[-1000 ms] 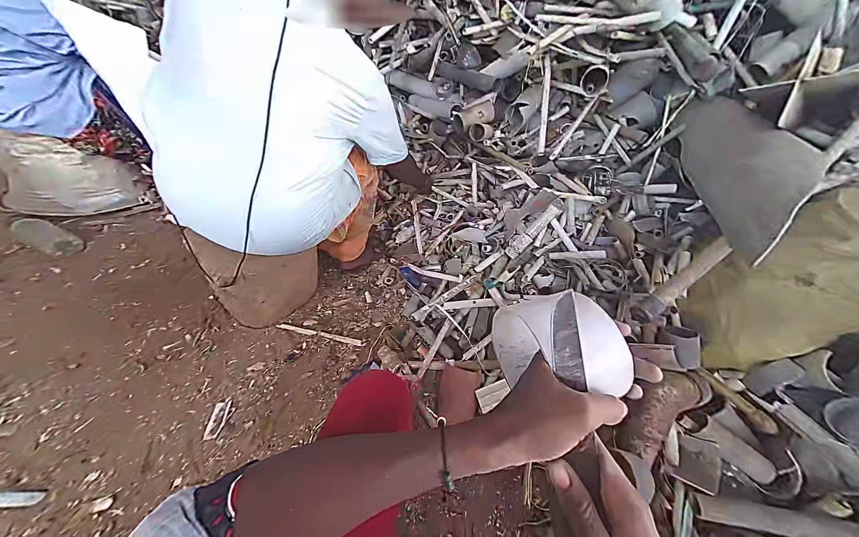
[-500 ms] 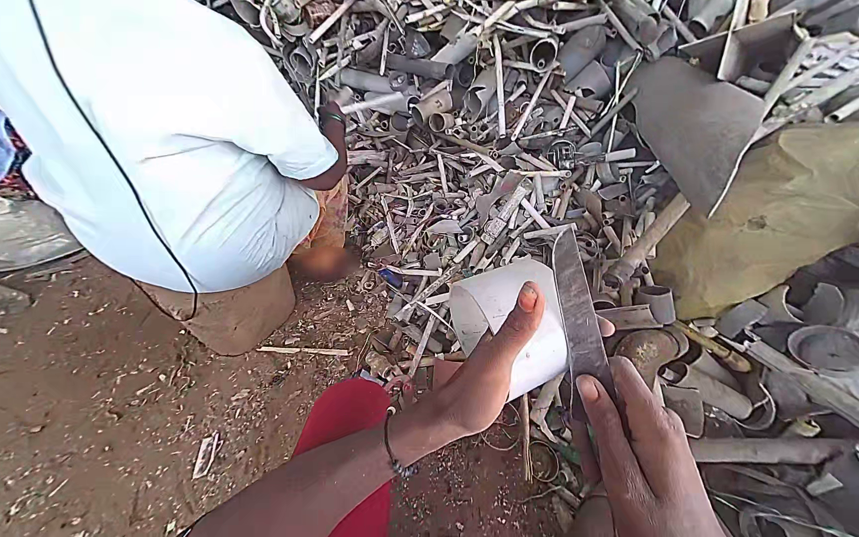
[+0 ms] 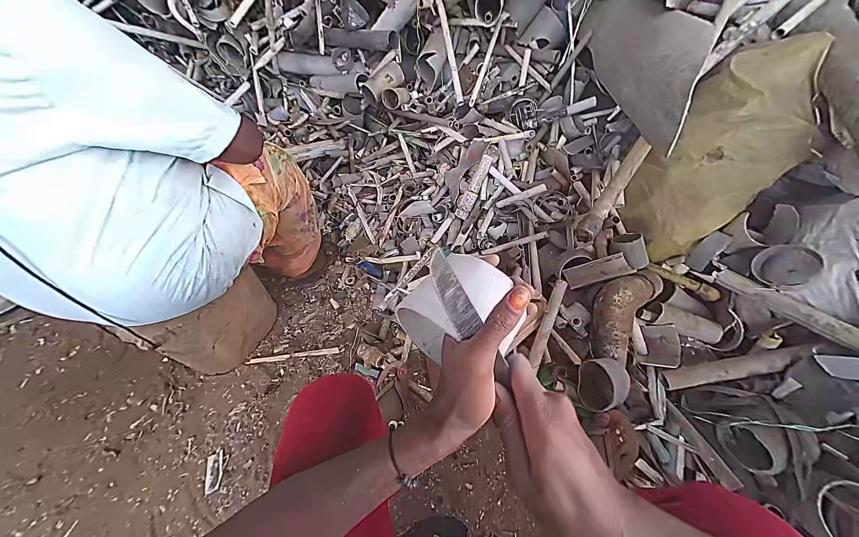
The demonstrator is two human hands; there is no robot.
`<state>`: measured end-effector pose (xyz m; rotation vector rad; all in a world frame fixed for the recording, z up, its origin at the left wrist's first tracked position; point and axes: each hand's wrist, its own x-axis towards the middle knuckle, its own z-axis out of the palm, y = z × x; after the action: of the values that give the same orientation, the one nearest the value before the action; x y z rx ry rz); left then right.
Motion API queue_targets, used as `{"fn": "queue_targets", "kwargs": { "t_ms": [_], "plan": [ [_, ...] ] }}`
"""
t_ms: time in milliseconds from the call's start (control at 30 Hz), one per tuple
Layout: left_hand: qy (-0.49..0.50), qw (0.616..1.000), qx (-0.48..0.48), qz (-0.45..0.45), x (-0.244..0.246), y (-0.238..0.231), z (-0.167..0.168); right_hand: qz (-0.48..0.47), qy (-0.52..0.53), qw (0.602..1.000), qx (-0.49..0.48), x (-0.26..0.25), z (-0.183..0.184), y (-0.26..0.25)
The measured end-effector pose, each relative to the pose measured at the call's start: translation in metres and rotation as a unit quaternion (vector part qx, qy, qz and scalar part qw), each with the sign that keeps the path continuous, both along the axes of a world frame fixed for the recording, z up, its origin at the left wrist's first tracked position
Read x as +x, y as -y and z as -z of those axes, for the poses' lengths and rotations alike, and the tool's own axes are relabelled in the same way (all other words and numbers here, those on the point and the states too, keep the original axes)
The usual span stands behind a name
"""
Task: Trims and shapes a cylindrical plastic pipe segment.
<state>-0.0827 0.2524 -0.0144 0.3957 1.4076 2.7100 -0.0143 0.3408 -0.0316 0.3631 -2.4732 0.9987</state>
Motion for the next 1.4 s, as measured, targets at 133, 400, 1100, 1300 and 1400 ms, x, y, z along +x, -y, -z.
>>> {"fn": "queue_targets", "kwargs": {
  "t_ms": [133, 400, 1100, 1300, 1400],
  "plan": [
    [0.079, 0.995, -0.013, 0.058, -0.001, 0.0, -0.006, -0.024, 0.035, 0.999, -0.001, 0.0, -0.003, -0.006],
    [-0.257, 0.935, -0.239, 0.051, -0.001, 0.037, -0.014, -0.058, -0.008, 0.98, -0.189, -0.017, -0.028, -0.045],
    [-0.03, 0.997, 0.032, 0.063, -0.011, 0.026, -0.019, -0.074, -0.002, 0.997, -0.032, -0.016, -0.017, -0.02],
    [-0.033, 0.998, 0.01, 0.055, -0.007, 0.034, -0.019, -0.034, 0.0, 0.996, -0.08, -0.024, -0.019, -0.027],
    [-0.058, 0.994, 0.014, 0.095, -0.013, 0.035, -0.012, -0.064, 0.016, 0.996, 0.062, -0.003, -0.017, -0.007]
  ]
}}
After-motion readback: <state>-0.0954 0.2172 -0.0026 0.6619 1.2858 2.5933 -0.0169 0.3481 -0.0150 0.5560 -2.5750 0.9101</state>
